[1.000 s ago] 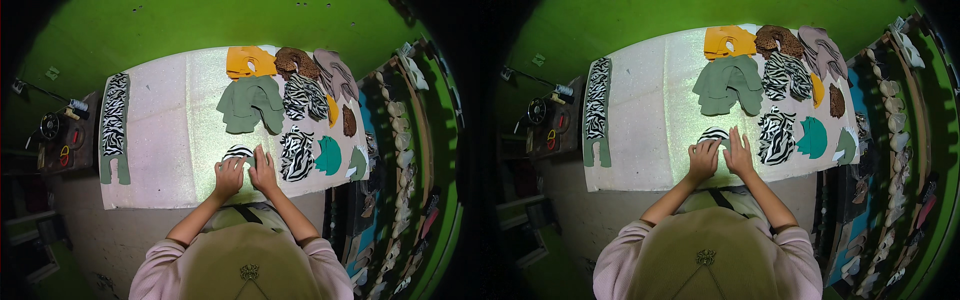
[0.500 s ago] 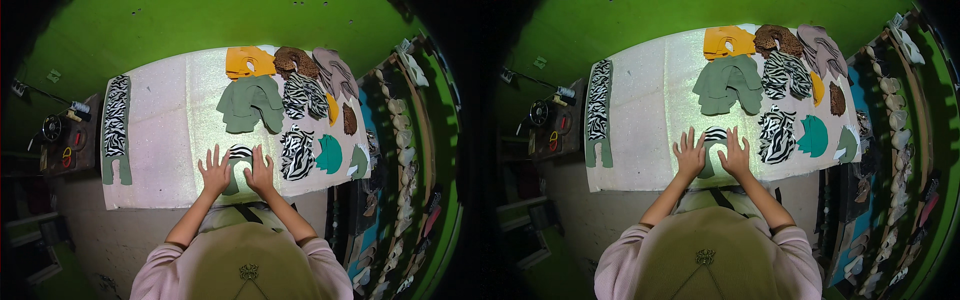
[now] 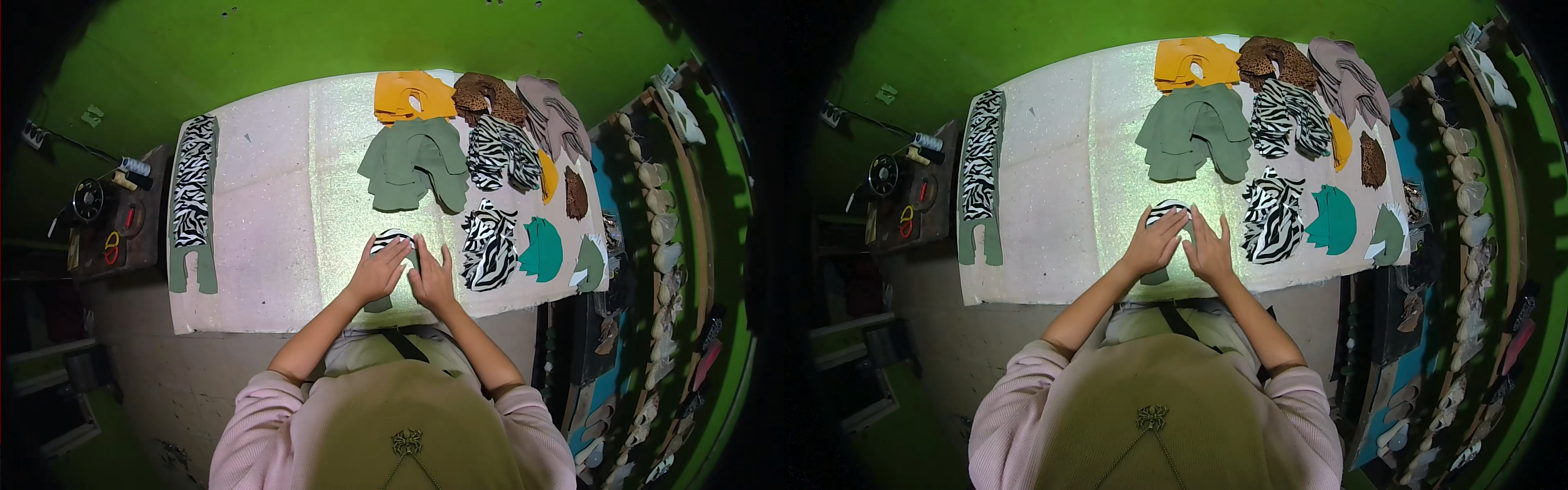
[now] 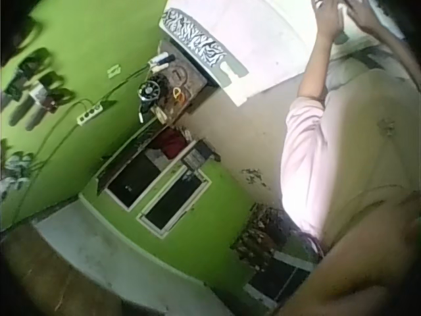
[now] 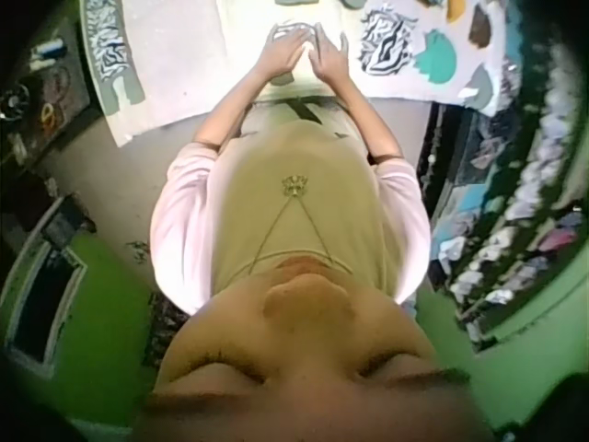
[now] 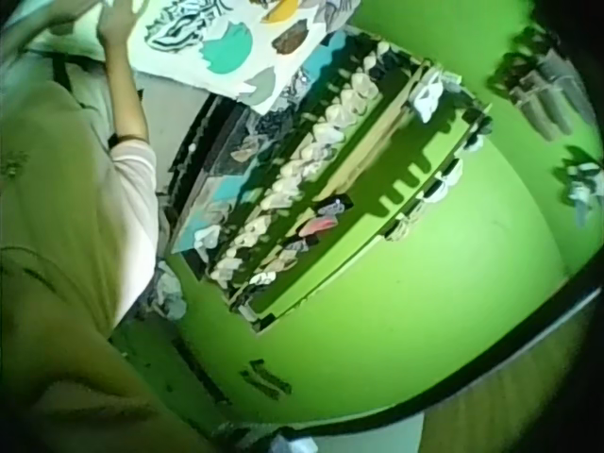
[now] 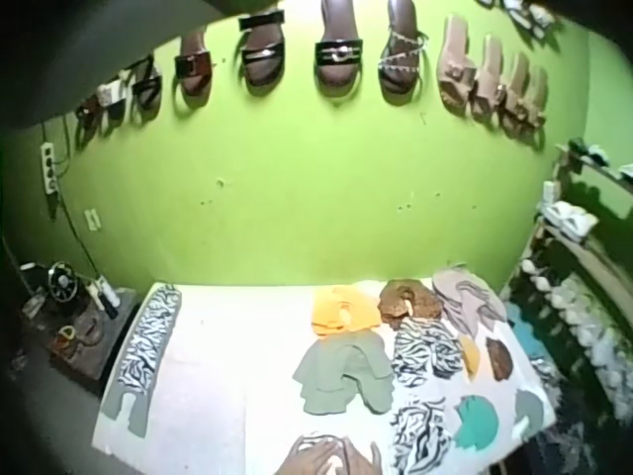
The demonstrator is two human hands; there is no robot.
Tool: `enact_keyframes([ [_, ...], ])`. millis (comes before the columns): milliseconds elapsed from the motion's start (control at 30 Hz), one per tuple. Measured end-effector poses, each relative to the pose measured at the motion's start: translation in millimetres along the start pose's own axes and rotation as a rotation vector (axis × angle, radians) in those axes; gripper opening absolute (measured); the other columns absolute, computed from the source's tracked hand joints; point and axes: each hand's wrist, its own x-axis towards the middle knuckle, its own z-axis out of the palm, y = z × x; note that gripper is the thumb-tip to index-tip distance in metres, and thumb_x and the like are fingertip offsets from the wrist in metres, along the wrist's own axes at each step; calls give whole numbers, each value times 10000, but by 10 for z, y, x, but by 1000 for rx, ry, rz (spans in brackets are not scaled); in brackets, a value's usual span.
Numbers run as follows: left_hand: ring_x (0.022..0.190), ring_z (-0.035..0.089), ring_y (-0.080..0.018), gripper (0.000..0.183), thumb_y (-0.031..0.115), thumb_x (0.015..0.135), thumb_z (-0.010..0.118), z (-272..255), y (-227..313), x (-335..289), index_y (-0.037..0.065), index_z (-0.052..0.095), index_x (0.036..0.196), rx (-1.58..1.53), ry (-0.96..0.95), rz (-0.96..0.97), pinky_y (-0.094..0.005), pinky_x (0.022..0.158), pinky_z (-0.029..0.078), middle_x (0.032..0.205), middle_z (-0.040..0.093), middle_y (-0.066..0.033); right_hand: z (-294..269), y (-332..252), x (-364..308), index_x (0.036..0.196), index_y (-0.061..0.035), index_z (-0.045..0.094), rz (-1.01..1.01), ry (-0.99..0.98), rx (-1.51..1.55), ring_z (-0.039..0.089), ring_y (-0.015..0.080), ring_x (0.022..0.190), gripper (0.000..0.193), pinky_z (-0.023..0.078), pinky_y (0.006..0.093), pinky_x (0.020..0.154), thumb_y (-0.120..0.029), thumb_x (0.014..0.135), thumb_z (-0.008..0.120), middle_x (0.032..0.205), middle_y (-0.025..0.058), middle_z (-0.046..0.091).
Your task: The recorder is shown organizing and inspecting various patterned and solid-colored shoe upper components on a work table.
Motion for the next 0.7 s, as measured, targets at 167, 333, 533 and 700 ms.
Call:
enact_keyframes([
  [167,1266,452,-213,448,181,894,461,-26,-15,20,104,464,1336,69,-29,17,-577,1063,159,1386,464,-51,-167,282,-76,1458,-17,153,-175,-241,-87,311,255,1360,672,1,582,1103,-354,936,412,1446,146,356],
  [333,1262,458,-205,438,184,898,450,-11,-37,11,105,473,1328,92,-28,21,-583,1059,150,1375,475,-44,-369,243,-219,1454,-39,183,-240,-428,-147,286,253,1372,663,47,564,1115,-347,927,442,1465,119,328],
  [533,1250,471,-199,435,182,894,447,17,-41,2,101,481,1320,113,-9,26,-588,1056,146,1364,485,-46,-509,213,-699,1428,-38,272,-291,-578,-135,302,244,1365,630,123,493,1130,-257,884,503,1470,116,314],
  [700,1245,476,-196,428,184,892,448,30,-50,8,102,489,1311,107,-3,38,-599,1053,141,1359,490,-49,-551,285,-640,1401,-17,325,-317,-513,43,298,282,1362,614,195,459,1119,-237,861,517,1467,154,307],
])
